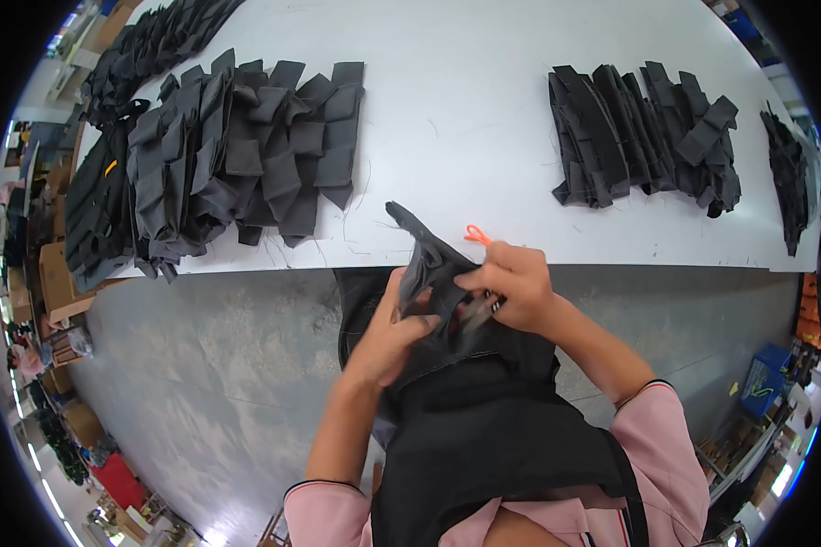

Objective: Trimming loose threads from black fabric pieces using scissors.

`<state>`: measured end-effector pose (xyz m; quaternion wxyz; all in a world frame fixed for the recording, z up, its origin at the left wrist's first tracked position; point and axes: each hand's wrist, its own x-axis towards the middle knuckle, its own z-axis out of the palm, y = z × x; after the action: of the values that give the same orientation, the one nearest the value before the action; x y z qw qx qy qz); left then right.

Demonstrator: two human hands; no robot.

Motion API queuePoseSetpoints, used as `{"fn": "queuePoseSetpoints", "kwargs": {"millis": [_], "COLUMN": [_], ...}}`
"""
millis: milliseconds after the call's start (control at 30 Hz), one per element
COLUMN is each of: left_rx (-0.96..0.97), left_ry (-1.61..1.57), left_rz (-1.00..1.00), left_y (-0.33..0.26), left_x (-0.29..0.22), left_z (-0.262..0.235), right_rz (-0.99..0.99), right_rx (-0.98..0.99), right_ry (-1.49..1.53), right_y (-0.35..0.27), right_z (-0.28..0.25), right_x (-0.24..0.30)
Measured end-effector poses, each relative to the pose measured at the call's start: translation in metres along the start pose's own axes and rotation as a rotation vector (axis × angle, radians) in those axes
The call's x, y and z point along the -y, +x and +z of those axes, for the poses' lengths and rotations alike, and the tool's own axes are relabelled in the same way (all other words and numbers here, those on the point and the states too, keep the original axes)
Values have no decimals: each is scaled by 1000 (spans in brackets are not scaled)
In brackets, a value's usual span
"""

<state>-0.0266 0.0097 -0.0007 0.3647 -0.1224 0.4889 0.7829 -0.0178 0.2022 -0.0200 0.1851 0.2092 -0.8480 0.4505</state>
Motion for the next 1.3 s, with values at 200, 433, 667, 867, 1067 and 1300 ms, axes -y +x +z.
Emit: {"fn": "queuePoseSetpoints", "kwargs": {"millis": [200, 433, 667, 867, 1067, 1300], "left_rx": [-237, -378, -304, -289, -268, -293], "left_ry": [-145, 20, 71, 74, 92, 124], "left_rz": [110, 195, 131, 134, 99, 86], "left_y": [6, 10, 8, 8, 7, 8], "left_x": [26, 25, 21, 20, 17, 14], "left_z": [5, 17, 17, 15, 18, 18], "right_rz": [550, 417, 280, 126, 123, 277], "right_rx": [116, 275, 440, 636, 729, 674], "right_ry": [279, -134, -182, -134, -103, -83], "right_y": [3, 2, 22, 33, 37, 35], "right_z": [8, -23, -34, -41, -43, -47], "right_x": [17, 41, 24, 5, 4, 9]}}
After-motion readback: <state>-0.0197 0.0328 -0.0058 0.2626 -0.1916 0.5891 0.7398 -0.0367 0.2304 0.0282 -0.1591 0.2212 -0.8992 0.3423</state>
